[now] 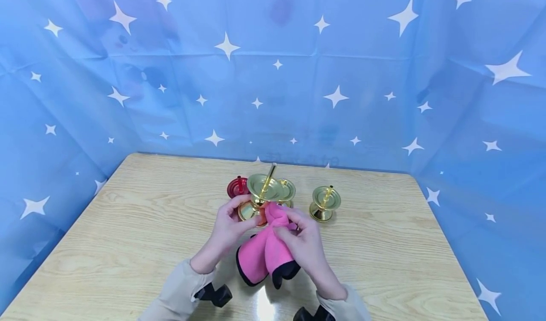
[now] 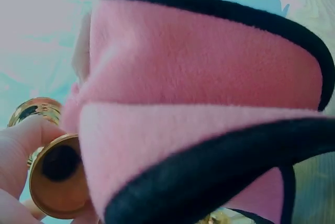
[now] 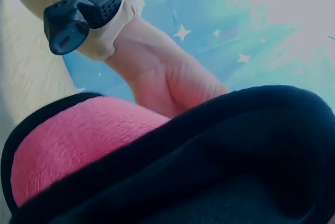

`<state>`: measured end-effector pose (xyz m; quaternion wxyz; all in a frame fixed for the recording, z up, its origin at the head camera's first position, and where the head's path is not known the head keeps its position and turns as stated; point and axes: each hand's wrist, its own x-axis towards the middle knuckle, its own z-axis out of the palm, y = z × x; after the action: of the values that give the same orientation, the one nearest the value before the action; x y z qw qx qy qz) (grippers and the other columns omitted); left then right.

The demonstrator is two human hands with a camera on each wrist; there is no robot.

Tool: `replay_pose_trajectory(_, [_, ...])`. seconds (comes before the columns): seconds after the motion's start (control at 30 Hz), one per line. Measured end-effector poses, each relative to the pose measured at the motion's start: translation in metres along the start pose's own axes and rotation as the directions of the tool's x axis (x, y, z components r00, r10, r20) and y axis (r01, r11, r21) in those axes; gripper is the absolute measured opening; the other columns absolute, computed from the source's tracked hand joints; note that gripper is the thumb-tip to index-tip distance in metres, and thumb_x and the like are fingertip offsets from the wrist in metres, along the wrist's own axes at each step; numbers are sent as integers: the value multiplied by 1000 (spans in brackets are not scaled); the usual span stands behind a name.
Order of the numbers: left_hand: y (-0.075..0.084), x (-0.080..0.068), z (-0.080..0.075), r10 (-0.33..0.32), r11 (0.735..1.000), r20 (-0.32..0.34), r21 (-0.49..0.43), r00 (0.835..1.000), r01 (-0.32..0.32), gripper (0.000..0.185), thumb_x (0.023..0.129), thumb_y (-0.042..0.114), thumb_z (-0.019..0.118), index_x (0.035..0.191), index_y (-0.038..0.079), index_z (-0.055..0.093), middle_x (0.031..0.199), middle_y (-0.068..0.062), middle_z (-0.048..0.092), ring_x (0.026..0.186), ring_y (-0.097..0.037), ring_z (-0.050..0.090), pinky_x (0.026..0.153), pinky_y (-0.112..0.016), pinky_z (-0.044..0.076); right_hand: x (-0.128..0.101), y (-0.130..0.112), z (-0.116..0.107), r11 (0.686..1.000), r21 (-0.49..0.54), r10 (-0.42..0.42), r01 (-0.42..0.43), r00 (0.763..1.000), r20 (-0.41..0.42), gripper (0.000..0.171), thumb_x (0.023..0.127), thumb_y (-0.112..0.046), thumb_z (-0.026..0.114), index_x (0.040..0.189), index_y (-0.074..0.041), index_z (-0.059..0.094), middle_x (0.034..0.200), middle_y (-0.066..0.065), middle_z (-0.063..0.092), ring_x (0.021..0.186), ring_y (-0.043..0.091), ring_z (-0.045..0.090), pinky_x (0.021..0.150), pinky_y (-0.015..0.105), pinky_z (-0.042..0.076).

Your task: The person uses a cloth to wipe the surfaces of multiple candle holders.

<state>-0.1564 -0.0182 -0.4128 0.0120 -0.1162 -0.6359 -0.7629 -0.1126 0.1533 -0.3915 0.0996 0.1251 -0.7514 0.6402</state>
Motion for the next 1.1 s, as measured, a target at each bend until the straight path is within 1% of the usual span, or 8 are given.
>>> replay_pose_trajectory(0.17, [-7,2,-5,2,1000,-25,15,1000,-1,38,70,-11,67,107,-11,58,109,-19,57,90,-13,57,75,-22,50,0,-3,4,999,29,-42,40,996,74,32,78,11,63,109,11,63,116,22,60,105,5,56,72,25,53])
replay_pose_trajectory(0.33, [-9,2,-12,6,999,-33,40,999,-5,37,72,-9,69,108,-9,59,107,-13,60,96,-12,56,83,-23,47,1,0,0,995,94,-39,30,995,91,28,80,11,61,108,12,62,107,3,65,97,7,59,72,24,53])
replay_pose_trajectory(0.47, [-13,2,-22,57,997,-35,55,998,-55,42,73,-4,71,113,-6,58,105,-12,64,96,-11,59,82,-23,48,2,2,-8,988,153,-21,14,999,42,25,80,12,60,102,3,67,98,-6,66,91,7,59,74,20,50])
replay_pose_trajectory(0.63, [-29,8,-45,168,986,-49,32,985,-166,40,74,1,72,112,-2,60,101,-3,68,93,-10,61,80,-23,49,-1,5,-24,974,225,7,3,999,-42,41,80,16,58,102,-15,71,97,-5,67,87,8,59,73,19,47])
replay_pose_trajectory(0.73, [-28,9,-58,161,986,-111,56,981,-155,39,73,-3,72,111,-4,61,97,6,67,88,-10,60,76,-22,47,-3,6,-37,961,273,62,-41,996,-71,42,82,15,57,105,-17,71,97,-4,66,84,8,58,70,19,48])
replay_pose_trajectory(0.77, [-17,6,-60,127,989,-146,90,981,-114,40,72,-5,72,110,-6,59,96,9,65,87,-8,59,75,-22,46,-4,7,-42,955,292,88,-63,993,-76,42,83,14,56,106,-17,71,95,-3,66,83,8,58,69,19,48])
replay_pose_trajectory(0.93, [-15,8,-83,149,967,-260,238,954,-86,41,70,-8,74,109,-7,61,94,18,62,89,-3,52,76,-27,43,-11,10,-72,905,387,211,-177,977,-45,39,90,9,49,103,-21,71,87,-5,63,72,4,57,59,18,48])
replay_pose_trajectory(1.1, [-25,12,-109,260,890,-325,446,909,-95,39,68,-1,80,104,-1,66,97,8,63,91,0,47,74,-36,42,-21,17,-101,834,499,254,-238,967,36,41,94,7,41,106,-20,70,87,-6,65,64,3,58,51,18,47])
